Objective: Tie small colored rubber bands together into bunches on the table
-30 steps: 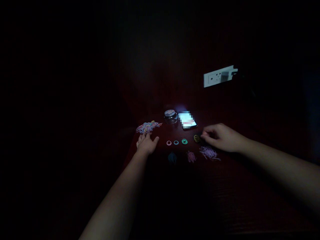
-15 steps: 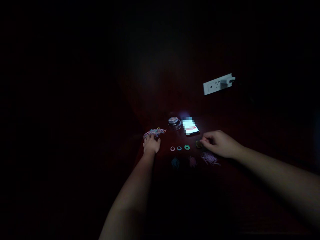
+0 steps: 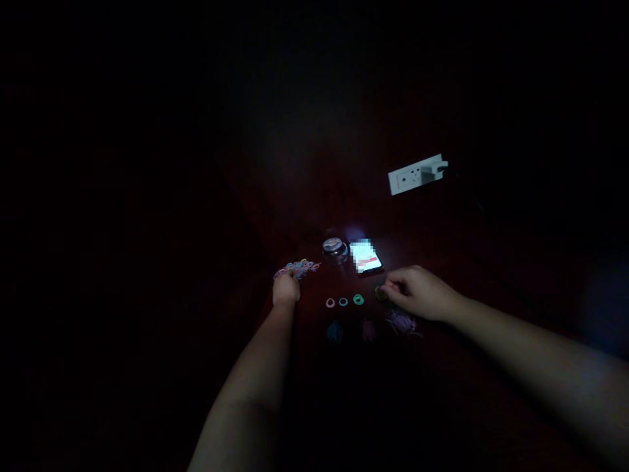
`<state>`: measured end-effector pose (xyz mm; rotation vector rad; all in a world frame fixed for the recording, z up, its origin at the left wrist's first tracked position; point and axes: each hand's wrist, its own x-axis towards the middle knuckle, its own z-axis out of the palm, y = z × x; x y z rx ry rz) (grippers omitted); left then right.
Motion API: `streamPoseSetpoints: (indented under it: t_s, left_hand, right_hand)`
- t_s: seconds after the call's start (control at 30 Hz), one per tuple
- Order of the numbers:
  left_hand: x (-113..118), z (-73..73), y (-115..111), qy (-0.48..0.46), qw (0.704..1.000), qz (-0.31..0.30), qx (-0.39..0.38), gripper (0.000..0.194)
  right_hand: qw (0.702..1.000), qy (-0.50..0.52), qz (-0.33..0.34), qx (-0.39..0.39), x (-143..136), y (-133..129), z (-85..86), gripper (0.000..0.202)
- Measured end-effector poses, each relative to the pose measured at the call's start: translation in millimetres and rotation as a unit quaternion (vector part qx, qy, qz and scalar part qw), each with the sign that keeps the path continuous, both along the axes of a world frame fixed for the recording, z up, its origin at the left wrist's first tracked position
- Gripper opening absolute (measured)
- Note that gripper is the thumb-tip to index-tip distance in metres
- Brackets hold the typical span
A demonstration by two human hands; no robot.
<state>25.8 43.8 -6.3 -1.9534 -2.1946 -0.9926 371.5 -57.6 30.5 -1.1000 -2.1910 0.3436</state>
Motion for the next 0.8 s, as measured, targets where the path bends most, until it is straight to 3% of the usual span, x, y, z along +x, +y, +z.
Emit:
streamPoseSetpoints:
  t_s: [0.47, 0.8]
  left_hand:
    - [-2.0, -9.5, -56.2, -0.157, 0.983, -0.084, 0.039, 0.015]
    - [-13.5, -7.2, -60.3, -0.242, 0.963, -0.101, 0.056, 0.027]
  right_hand:
    - [1.000, -0.002, 0.016, 0.019, -2.4, -0.1, 0.2, 0.030]
    - [1.000, 0.007, 0.024, 0.018, -0.4, 1.7, -1.7, 0.029]
